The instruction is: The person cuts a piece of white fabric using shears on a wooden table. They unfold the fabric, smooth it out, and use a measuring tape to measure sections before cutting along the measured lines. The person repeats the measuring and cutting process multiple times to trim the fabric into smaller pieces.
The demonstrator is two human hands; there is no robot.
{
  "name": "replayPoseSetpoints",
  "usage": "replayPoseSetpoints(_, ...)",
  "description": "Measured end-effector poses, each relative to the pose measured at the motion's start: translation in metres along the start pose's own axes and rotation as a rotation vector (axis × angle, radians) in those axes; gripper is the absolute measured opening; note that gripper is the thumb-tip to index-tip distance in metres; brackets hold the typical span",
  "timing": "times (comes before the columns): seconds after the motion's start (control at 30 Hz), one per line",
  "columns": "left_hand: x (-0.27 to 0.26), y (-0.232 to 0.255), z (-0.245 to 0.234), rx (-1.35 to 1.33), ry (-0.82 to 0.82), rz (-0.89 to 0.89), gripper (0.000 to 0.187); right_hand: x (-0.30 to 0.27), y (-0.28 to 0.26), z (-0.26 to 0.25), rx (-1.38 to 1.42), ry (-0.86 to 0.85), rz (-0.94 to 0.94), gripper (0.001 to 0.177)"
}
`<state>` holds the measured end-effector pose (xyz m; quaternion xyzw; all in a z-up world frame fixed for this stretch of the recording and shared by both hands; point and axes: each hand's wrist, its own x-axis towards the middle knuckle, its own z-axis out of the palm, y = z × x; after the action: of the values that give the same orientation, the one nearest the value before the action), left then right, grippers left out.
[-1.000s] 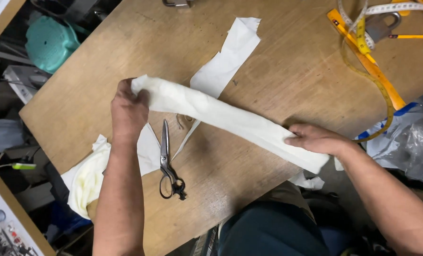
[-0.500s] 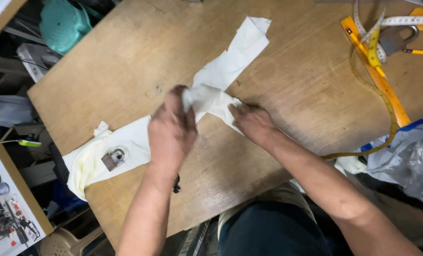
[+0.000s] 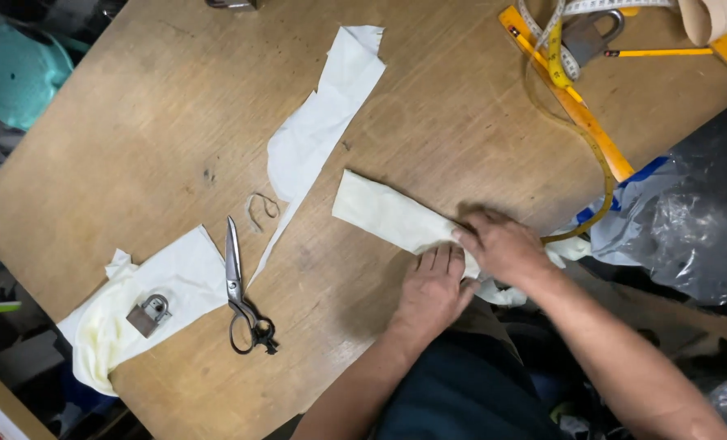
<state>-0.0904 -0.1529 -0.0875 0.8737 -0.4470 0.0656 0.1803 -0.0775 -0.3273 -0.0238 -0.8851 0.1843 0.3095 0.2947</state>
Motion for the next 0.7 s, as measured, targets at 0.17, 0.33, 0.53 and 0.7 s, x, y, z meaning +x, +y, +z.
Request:
replayPoseSetpoints(0.17, 0.004, -0.022, -0.079, -0.235, -0.172, -0.076, 0.048, 0.013, 0.017, 0.080, -0.152, 0.142, 0.045, 0.043)
replayPoseSetpoints(0.33, -0.022, -0.065, -0.098, -0.135, -0.255, -0.174, 0.024, -0.009, 0.010, 0.088, 0.080, 0.157, 0.121, 0.035)
replayPoseSetpoints(0.53, -0.033, -0.074, -0.060, -1.434, -0.736, -1.101, 0.099, -0.069, -0.006, 0.105, 0.914, 0.085, 0.198, 0.020)
replayPoseSetpoints(0.7, -0.049, -0.061, 0.012, -1.796, -0.425, -1.359, 0.069, -0.138, 0.001, 0.168, 1.208, 0.074, 0.210, 0.008)
